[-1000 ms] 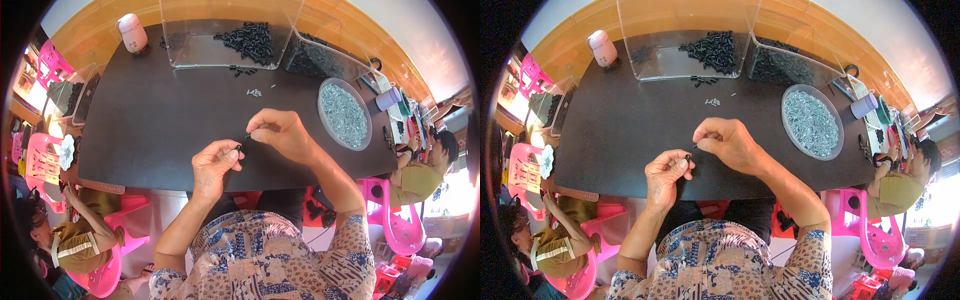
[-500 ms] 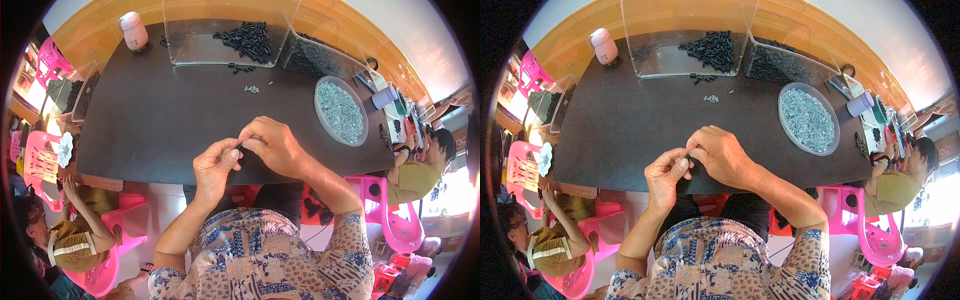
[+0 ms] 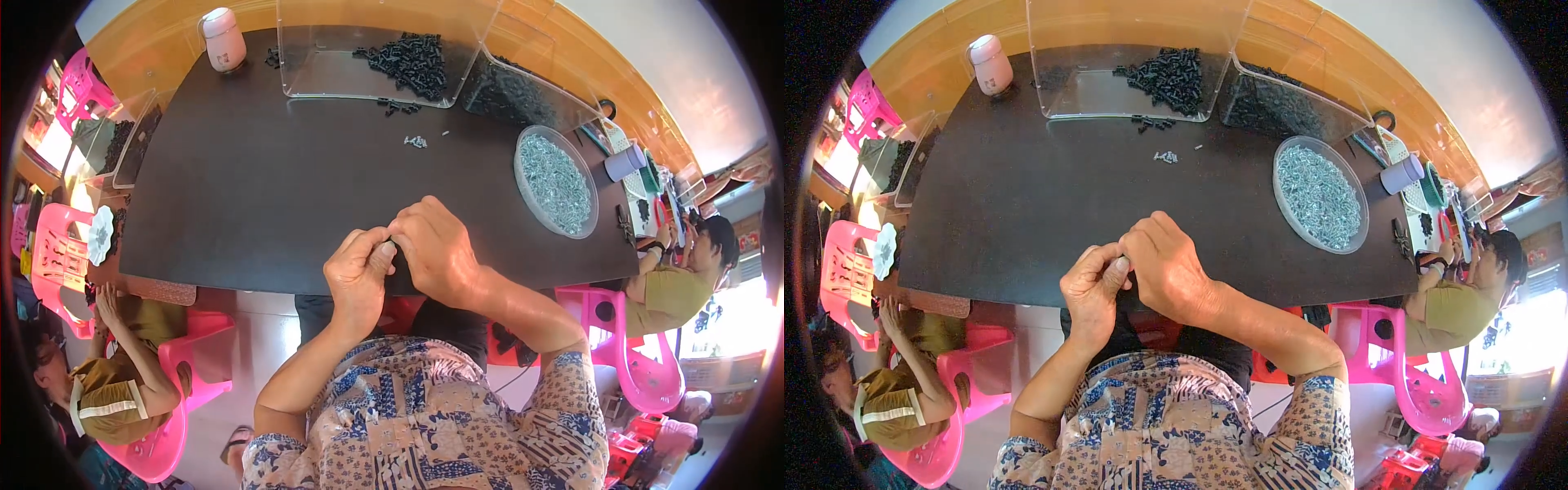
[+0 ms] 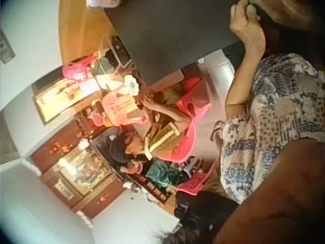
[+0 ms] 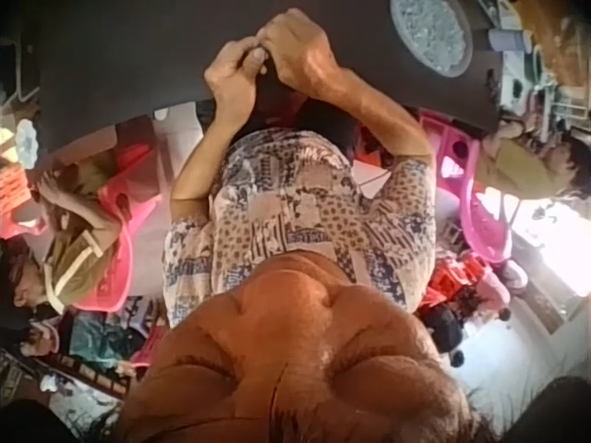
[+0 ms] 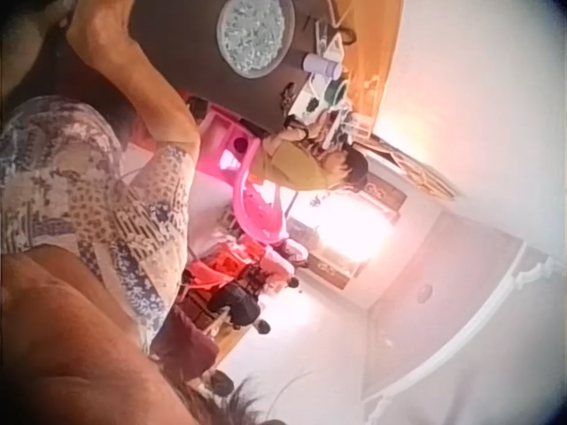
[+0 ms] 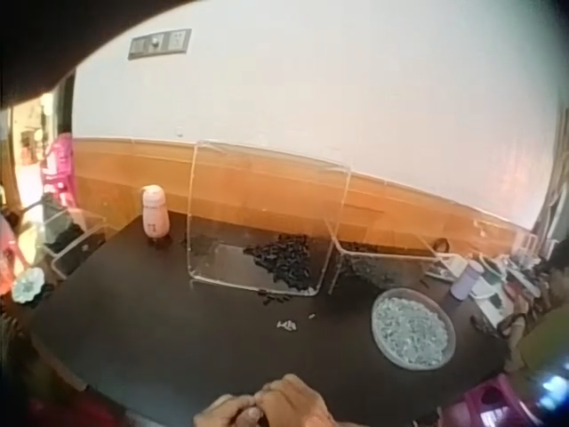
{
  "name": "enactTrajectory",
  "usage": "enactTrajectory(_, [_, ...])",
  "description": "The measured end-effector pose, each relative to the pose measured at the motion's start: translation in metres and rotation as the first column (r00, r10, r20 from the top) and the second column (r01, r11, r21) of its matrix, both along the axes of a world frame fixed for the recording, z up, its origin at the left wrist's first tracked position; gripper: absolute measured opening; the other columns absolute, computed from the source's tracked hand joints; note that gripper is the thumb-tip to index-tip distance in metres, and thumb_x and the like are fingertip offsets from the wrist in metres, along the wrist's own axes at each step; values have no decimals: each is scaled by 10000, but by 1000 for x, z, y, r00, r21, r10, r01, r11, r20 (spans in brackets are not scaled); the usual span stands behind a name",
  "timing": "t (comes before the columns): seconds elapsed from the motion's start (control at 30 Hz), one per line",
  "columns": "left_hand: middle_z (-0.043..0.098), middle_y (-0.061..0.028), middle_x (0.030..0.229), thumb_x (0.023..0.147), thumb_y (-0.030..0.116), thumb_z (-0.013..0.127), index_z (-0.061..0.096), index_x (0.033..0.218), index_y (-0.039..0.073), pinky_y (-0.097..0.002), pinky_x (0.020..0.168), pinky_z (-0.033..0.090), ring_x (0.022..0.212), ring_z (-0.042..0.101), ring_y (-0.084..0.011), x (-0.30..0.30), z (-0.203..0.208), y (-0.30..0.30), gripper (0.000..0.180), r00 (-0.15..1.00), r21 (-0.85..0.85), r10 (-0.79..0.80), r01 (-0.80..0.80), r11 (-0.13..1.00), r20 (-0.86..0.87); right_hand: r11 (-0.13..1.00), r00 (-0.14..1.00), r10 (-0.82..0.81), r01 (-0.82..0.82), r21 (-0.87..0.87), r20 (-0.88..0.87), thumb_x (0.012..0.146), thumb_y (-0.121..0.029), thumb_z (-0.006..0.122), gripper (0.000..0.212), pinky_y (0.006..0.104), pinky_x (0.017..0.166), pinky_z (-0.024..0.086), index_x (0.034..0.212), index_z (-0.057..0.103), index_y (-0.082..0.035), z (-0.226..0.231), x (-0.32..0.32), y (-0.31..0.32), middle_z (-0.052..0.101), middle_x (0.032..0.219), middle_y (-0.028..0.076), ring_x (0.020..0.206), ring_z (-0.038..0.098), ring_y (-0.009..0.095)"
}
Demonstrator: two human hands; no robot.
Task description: The person assembles small black plastic components by hand at a workbench.
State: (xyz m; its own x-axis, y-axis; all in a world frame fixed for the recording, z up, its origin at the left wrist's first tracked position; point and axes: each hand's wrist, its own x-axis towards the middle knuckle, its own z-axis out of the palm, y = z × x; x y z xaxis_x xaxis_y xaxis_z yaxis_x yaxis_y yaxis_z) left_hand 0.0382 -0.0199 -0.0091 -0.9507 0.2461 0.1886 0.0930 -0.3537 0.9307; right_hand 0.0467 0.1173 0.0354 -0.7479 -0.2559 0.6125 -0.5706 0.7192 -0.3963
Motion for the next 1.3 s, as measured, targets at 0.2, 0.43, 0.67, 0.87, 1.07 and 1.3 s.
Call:
enactTrajectory(0.2, [639, -85, 815, 829, 28, 643, 644, 981, -43, -216, 607, 457, 637, 547, -102, -8, -2, -6, 168, 984, 100, -78, 62, 993, 160, 993, 991, 9, 7, -120, 133, 725, -35, 633, 189, 368, 653, 462, 899, 576, 10, 3, 3, 7, 581, 832, 128, 731, 549, 293])
enactTrajectory(0.43, [653, -100, 818, 841, -10, 612, 635, 984, -55, -233, 652, 501, 673, 591, -118, -12, 13, -8, 151, 949, 155, -178, 140, 978, 262, 987, 985, -103, 119, -111, 142, 672, -20, 688, 373, 367, 682, 482, 1025, 575, 27, 8, 14, 5, 590, 914, 158, 792, 568, 287])
enactTrajectory(0.67, [670, -106, 840, 832, -14, 612, 646, 951, -49, -248, 755, 495, 769, 626, -137, -11, 31, -5, 128, 921, 188, -174, 113, 976, 348, 985, 983, -92, 114, 133, -159, 614, -11, 721, 472, 368, 665, 484, 1050, 549, 49, 11, 9, 2, 592, 916, 158, 782, 575, 306])
enactTrajectory(0.87, [672, -98, 845, 808, -30, 630, 659, 909, -46, -239, 756, 482, 777, 623, -134, -11, 28, -8, 106, 903, 198, -203, 135, 971, 378, 985, 965, -40, 82, 150, -260, 552, 57, 674, 421, 342, 575, 470, 957, 560, 54, 2, 6, 6, 583, 789, 123, 648, 549, 259])
enactTrajectory(1.07, [669, -103, 830, 809, -28, 627, 656, 883, -50, -251, 753, 478, 764, 617, -138, -9, 27, -9, 82, 889, 214, -208, 129, 968, 408, 997, 954, -15, 38, 71, -299, 493, 67, 641, 387, 318, 491, 430, 872, 565, 38, 0, 1, 3, 566, 714, 103, 561, 510, 237])
enactTrajectory(1.3, [667, -110, 822, 815, -30, 616, 652, 861, -57, -260, 750, 476, 757, 616, -147, -6, 26, -8, 65, 889, 245, -227, 135, 960, 399, 997, 957, 42, -21, 75, -287, 476, 52, 636, 344, 320, 457, 390, 809, 549, 32, -5, -2, 6, 538, 666, 97, 526, 474, 232])
